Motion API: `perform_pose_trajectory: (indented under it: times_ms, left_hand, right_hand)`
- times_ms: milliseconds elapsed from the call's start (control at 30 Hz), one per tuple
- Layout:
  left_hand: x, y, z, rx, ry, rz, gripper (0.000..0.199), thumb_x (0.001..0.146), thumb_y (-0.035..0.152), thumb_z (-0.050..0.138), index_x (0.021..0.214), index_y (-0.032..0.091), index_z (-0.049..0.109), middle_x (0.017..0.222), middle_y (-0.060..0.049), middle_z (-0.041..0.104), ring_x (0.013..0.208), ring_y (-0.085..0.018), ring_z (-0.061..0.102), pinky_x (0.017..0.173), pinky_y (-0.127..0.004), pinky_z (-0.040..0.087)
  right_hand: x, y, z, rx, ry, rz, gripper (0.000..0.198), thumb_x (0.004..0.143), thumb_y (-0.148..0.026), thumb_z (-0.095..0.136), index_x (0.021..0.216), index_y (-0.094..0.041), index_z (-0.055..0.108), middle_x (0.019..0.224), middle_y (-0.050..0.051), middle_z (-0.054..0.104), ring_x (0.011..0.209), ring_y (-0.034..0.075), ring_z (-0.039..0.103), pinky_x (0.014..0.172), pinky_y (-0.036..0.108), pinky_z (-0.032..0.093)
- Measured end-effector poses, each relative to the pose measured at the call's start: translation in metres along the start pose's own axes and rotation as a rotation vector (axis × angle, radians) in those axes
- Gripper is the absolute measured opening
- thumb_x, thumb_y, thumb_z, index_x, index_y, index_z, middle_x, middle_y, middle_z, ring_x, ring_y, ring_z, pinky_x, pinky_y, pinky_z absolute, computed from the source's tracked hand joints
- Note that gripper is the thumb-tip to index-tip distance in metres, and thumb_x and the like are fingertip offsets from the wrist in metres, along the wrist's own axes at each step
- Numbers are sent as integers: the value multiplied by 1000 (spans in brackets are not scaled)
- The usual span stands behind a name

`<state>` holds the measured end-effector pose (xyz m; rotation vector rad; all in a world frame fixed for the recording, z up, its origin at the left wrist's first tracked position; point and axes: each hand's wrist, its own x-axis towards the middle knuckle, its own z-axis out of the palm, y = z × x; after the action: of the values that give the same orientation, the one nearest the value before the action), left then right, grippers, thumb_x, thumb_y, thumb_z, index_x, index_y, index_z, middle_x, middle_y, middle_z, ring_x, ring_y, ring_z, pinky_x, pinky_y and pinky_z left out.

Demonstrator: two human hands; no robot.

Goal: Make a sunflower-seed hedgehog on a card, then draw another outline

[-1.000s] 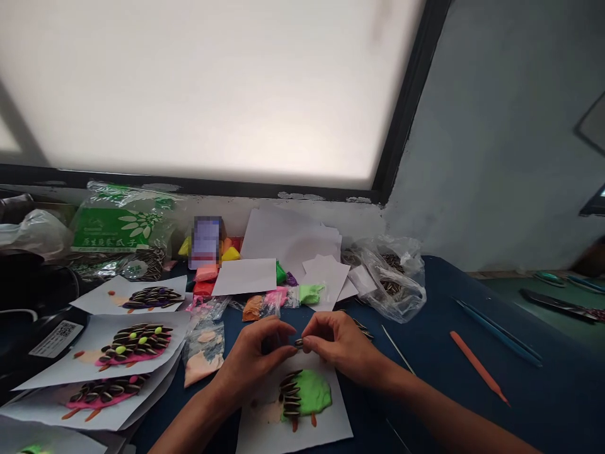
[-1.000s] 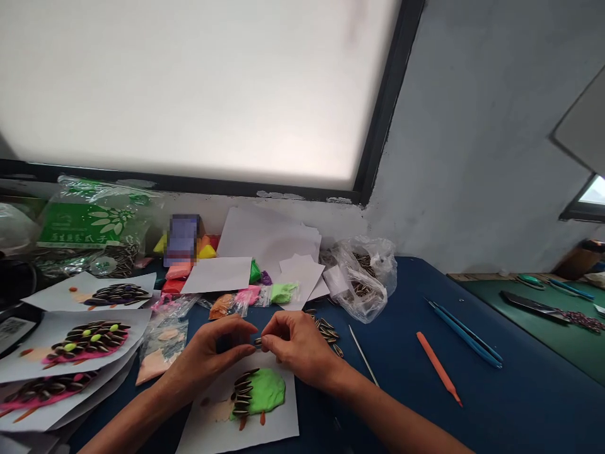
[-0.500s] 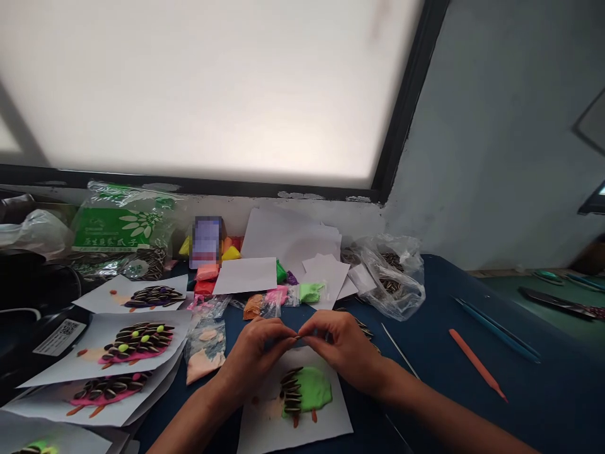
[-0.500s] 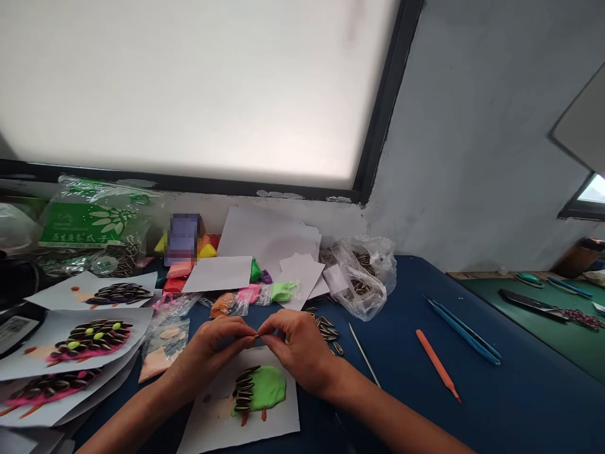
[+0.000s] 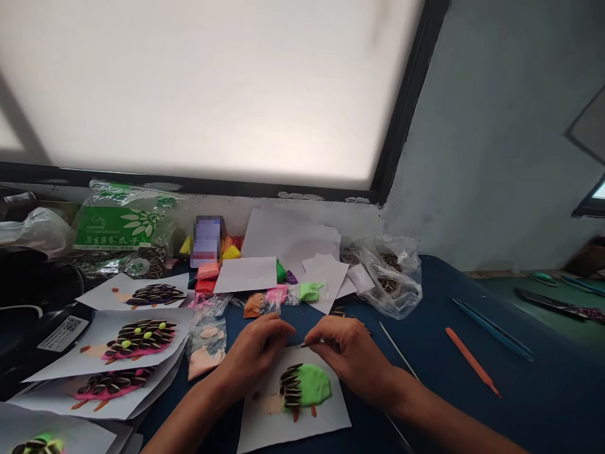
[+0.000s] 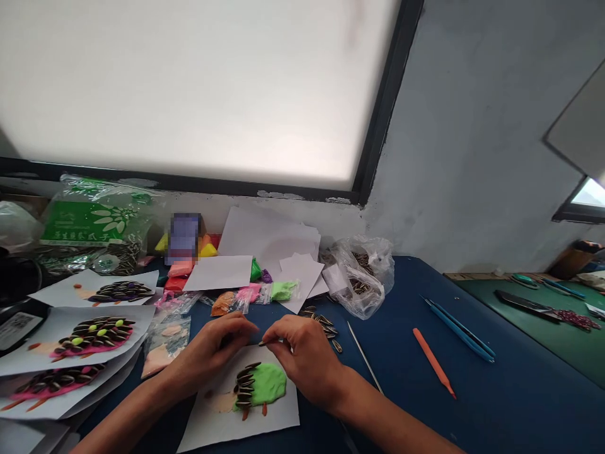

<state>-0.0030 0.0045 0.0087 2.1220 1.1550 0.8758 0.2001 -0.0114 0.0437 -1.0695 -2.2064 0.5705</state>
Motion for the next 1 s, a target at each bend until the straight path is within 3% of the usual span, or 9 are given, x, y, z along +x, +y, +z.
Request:
perform_pose_trajectory:
  times_ms: [133, 500, 1000]
  left_hand:
    - [-1, 1, 0, 21, -67, -37, 18, 81, 18, 51, 77, 20, 69, 84, -4, 62, 79, -17, 58, 68, -25, 45]
    - [0, -1, 1, -2, -84, -43, 15, 81, 17, 56, 79, 20, 70, 85, -4, 61, 82, -18, 56, 73, -28, 44]
    - [0, -2, 1, -15, -92, -47, 16, 81, 20, 53, 80, 21, 69, 87, -4, 61, 84, -19, 56, 76, -30, 43]
  right_hand:
    - [-12, -1, 3, 47, -22, 23, 14, 82, -8, 62, 81, -17, 72, 75, 1, 67, 71, 14, 62, 66, 22, 44]
    - [-19, 2, 15, 74, -67, -6, 15, 84, -9, 59, 82, -17, 72, 78, 2, 66, 72, 13, 61, 67, 21, 43]
    - [-20, 6, 21, -61, -66, -91, 15, 86, -10, 57, 80, -18, 69, 76, 1, 62, 67, 11, 59, 61, 20, 40]
